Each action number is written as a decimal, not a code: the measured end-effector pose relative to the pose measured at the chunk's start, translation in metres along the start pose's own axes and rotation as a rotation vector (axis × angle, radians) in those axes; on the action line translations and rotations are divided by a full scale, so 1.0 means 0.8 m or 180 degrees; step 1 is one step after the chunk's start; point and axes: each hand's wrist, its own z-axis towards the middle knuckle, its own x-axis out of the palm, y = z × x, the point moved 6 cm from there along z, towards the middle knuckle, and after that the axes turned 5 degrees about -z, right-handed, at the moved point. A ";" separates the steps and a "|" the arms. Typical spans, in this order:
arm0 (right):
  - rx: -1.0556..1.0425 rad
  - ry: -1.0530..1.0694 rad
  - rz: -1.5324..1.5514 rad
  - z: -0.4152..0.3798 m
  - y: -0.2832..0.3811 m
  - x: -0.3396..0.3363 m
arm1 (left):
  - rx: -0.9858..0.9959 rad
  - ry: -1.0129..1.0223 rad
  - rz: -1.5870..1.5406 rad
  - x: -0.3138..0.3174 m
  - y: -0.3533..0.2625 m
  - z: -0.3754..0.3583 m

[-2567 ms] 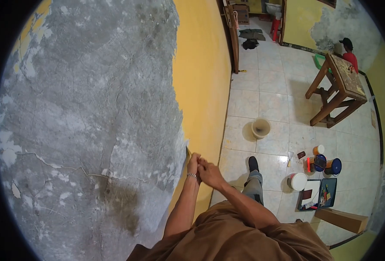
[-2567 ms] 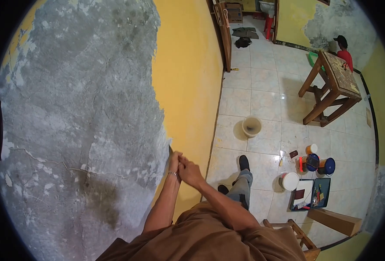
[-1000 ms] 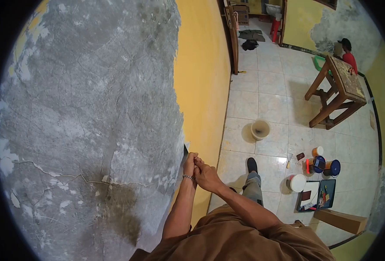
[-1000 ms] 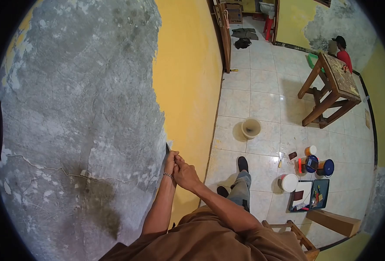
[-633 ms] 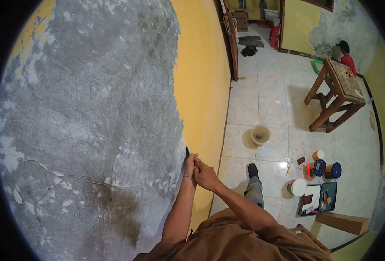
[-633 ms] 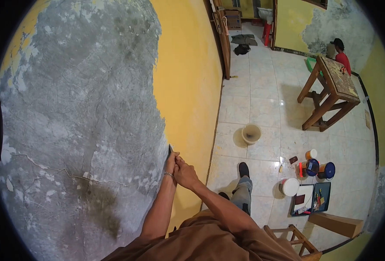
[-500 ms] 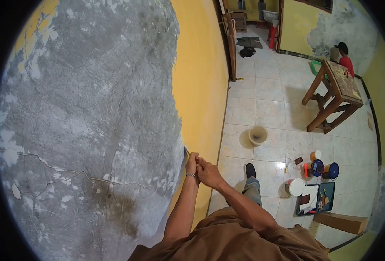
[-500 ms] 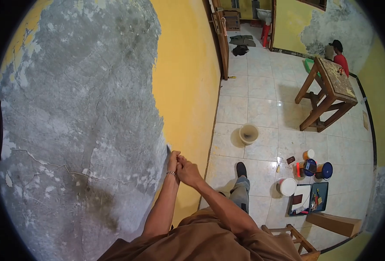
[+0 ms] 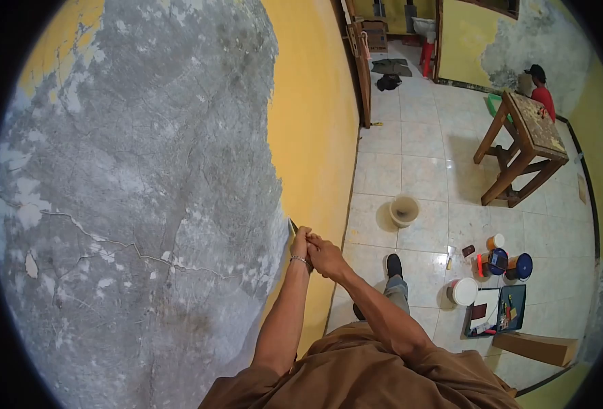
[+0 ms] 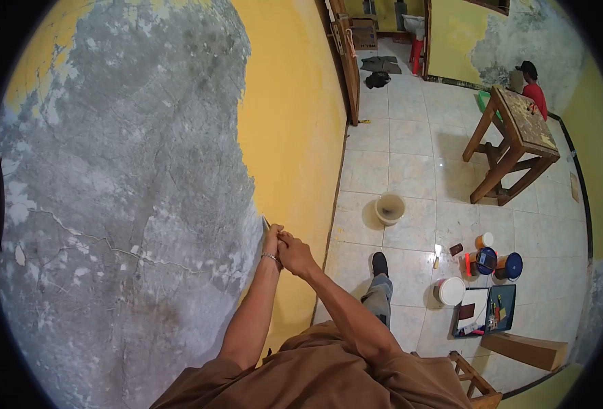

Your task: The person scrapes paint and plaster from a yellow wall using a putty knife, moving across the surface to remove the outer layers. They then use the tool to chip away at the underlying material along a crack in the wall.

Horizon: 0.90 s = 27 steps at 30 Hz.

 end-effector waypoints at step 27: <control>-0.0762 -0.1461 -0.0204 -0.004 -0.014 0.021 | -0.0252 -0.0522 0.0119 -0.017 -0.011 -0.016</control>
